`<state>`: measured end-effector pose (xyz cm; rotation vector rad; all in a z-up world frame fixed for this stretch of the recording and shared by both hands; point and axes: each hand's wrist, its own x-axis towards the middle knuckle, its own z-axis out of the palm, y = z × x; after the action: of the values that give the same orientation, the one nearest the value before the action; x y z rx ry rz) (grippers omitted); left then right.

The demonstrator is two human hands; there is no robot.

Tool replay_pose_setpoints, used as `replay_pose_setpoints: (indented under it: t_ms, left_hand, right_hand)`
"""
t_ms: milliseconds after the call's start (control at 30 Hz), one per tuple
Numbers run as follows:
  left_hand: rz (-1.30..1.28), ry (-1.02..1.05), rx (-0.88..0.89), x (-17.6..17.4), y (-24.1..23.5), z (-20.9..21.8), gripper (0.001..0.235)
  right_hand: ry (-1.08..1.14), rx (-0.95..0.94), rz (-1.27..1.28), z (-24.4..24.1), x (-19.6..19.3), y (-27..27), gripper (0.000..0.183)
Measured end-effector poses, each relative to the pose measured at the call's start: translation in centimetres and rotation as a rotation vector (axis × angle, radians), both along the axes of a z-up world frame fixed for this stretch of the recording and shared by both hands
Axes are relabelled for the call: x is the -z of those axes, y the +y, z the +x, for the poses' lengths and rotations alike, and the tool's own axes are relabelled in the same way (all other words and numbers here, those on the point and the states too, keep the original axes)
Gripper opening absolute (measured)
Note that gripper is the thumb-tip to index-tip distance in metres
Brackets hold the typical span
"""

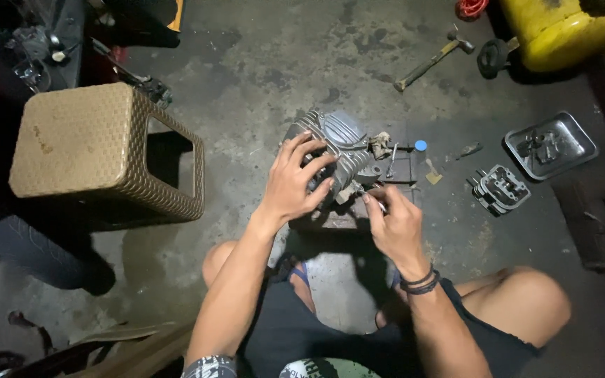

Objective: A person uses a small hand tool to tighten or adjust components on a motorcycle engine cylinder head while sitting on a workshop floor.

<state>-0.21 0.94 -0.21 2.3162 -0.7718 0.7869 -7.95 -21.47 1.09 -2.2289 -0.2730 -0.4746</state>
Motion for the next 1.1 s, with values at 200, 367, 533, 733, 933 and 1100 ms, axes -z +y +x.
replay_pose_setpoints:
  t_ms: [200,367,533,733,933,1100]
  left_hand:
    - [-0.104,-0.136,0.146,-0.8,-2.1,-1.0,0.046]
    - [-0.104,-0.205,0.170,0.1,-3.3,-1.1,0.021]
    - [-0.077,-0.299,0.155,0.5,-3.6,-1.0,0.013]
    - [-0.003,-0.479,0.140,0.3,-3.5,-1.2,0.024]
    - [0.043,-0.613,0.116,-0.2,-3.4,-1.7,0.018]
    - [0.000,-0.619,0.152,-0.7,-3.1,-1.9,0.018]
  right_hand:
    - [-0.003,-0.060,0.064,0.4,-1.2,-0.3,0.013]
    - [-0.048,-0.060,0.098,0.4,0.0,-0.2,0.010]
    - [-0.028,-0.018,0.113,-0.1,0.2,0.1,0.012]
    - [0.436,-0.066,0.741,0.7,3.2,0.5,0.015]
    - [0.806,-0.196,1.419,0.5,5.4,0.0,0.009]
    - [0.983,-0.339,1.548,0.5,5.0,-0.4,0.013]
